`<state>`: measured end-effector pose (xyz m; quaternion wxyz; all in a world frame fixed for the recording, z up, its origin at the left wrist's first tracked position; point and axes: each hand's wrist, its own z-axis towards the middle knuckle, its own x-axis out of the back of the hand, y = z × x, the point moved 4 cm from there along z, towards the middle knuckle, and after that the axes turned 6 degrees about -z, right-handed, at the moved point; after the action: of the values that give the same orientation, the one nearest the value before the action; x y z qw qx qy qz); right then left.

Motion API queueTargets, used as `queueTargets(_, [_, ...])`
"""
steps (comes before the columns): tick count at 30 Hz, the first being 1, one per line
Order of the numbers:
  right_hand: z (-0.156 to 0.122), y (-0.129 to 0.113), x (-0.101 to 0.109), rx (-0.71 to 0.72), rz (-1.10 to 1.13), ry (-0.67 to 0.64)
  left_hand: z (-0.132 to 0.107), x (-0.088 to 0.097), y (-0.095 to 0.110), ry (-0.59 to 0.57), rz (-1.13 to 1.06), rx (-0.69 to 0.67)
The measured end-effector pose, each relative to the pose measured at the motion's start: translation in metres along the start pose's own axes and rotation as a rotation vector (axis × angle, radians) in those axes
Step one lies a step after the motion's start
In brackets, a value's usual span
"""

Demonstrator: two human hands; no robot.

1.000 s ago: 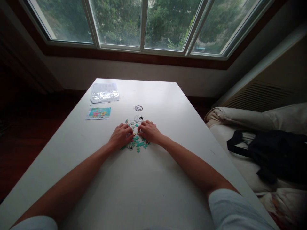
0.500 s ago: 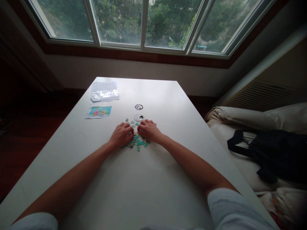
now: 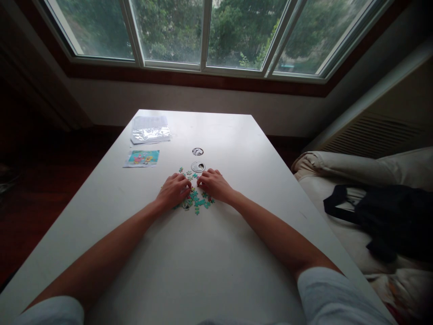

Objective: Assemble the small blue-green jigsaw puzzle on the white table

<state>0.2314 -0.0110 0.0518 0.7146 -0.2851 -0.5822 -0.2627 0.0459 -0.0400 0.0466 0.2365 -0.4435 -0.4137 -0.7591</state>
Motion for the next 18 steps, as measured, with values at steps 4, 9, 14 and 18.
queueTargets(4, [0.0025, 0.0001, -0.0001, -0.012, -0.003, -0.033, 0.0001, -0.0013, 0.0004, 0.009, 0.006, -0.002])
queueTargets(9, [0.004, -0.0004, -0.003, -0.017, -0.019, -0.036, 0.0009, -0.0032, 0.0009, 0.011, 0.018, -0.003])
queueTargets(14, [0.0044, -0.003, -0.0038, 0.016, -0.022, 0.004, 0.0009, -0.0034, -0.0006, 0.009, 0.017, -0.007])
queueTargets(18, [0.0063, -0.0044, -0.0067, 0.033, -0.004, 0.007, 0.0009, -0.0034, -0.0018, 0.013, 0.01, -0.002])
